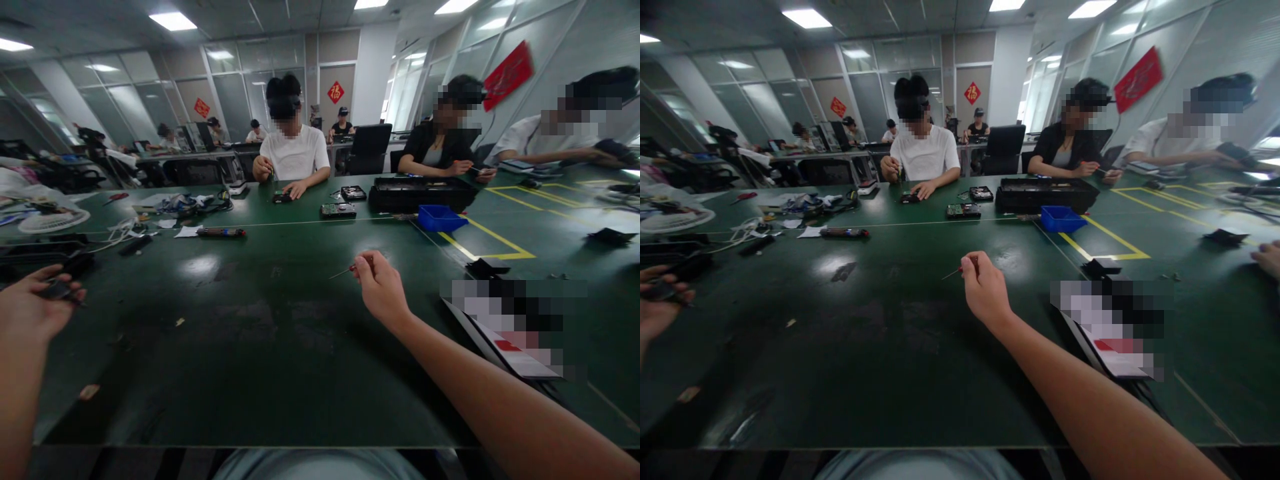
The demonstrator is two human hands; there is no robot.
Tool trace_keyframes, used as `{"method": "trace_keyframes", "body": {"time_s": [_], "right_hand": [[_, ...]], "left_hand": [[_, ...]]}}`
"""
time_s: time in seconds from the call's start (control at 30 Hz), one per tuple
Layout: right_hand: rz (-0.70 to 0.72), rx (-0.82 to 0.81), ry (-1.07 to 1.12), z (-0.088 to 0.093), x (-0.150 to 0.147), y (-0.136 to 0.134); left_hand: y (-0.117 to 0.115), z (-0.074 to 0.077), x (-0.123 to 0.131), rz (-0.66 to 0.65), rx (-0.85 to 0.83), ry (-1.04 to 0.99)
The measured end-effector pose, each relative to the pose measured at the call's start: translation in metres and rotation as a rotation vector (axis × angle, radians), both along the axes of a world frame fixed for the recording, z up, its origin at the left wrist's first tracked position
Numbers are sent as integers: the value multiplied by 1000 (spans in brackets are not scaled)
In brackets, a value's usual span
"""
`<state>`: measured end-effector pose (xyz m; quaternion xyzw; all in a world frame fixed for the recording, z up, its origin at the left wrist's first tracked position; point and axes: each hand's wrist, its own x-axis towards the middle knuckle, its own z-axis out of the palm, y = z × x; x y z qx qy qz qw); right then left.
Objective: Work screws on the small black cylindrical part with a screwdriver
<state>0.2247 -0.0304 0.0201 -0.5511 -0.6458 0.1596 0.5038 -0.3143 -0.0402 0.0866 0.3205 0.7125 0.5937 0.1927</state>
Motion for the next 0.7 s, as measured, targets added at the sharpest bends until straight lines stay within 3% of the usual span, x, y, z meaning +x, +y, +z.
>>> {"method": "trace_keyframes", "body": {"time_s": [0.17, 0.3, 0.5, 0.7], "right_hand": [[15, -11, 12, 1, 0, -1], [33, -25, 3, 1, 1, -2], [41, -24, -10, 3, 1, -3], [60, -58, -43, 2, 1, -3]], "left_hand": [[23, 8, 54, -121, 120, -211], [33, 13, 117, -418, 76, -273], [30, 2, 220, -864, -3, -166], [14, -13, 311, -1175, -77, 52]]}}
